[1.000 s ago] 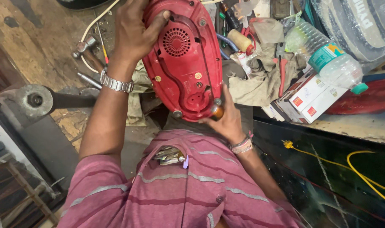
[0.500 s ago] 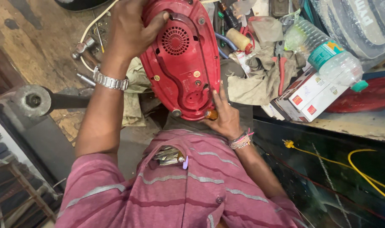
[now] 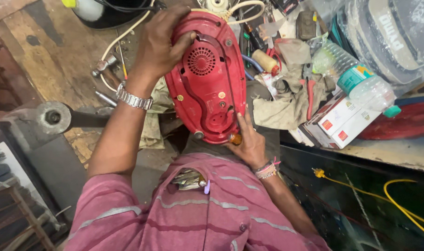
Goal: The person works on the internal wiring of a red and beige electric iron, using pliers to strip and connect wires, then reassembles the casing and tightens screws with a screwdriver.
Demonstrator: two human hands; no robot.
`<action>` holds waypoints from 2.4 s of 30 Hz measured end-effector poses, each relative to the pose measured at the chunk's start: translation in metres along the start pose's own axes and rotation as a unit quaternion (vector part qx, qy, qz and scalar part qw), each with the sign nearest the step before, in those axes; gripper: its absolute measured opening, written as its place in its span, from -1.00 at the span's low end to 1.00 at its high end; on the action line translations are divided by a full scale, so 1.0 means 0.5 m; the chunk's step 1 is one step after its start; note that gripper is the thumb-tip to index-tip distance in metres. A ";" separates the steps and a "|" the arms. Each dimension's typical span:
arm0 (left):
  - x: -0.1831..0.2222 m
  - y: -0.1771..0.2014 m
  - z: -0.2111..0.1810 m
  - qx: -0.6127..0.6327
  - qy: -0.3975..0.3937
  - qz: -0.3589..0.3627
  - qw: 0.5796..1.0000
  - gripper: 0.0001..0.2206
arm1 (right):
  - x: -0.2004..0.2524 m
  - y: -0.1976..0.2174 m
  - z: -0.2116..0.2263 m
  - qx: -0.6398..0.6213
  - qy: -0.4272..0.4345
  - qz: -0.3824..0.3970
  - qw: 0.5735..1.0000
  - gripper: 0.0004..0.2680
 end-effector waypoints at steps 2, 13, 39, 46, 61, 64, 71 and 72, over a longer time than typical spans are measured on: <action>-0.005 -0.001 0.003 -0.017 0.009 0.005 1.000 -0.62 | -0.004 0.006 0.009 0.003 -0.007 0.003 1.000 -0.09; 0.015 -0.031 0.054 0.259 0.102 0.082 0.957 -0.35 | -0.010 0.022 0.020 0.018 -0.070 0.017 0.997 -0.07; 0.120 -0.100 0.023 0.294 0.152 -0.096 0.939 -0.31 | -0.030 0.410 0.094 0.041 0.040 -0.128 0.990 -0.74; 0.142 -0.115 0.049 0.214 0.163 -0.099 0.958 -0.30 | -0.089 0.350 -0.121 -0.201 -0.060 -0.278 0.937 -0.76; 0.133 -0.108 -0.006 0.079 0.189 -0.131 0.970 -0.34 | -0.229 0.140 -0.071 -0.150 -0.021 -0.137 0.979 -0.59; 0.131 -0.107 -0.008 0.063 0.153 -0.156 0.974 -0.38 | -0.252 0.110 -0.009 -0.199 -0.010 -0.132 0.971 -0.51; 0.139 -0.111 0.001 0.053 0.149 -0.168 0.973 -0.43 | -0.265 0.078 -0.006 -0.212 -0.147 -0.103 0.961 -0.52; 0.136 -0.111 0.001 0.049 0.144 -0.169 0.974 -0.43 | -0.264 0.081 -0.001 -0.205 -0.122 -0.111 0.965 -0.52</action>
Point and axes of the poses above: each hand's wrist, its own x-axis away from the middle knuckle, its own y-axis out of the back of the hand, z = x × y, the point moved 4 cm from there along -x, towards the middle knuckle, and after that the axes turned 5 degrees about z, right-handed, at the moved point
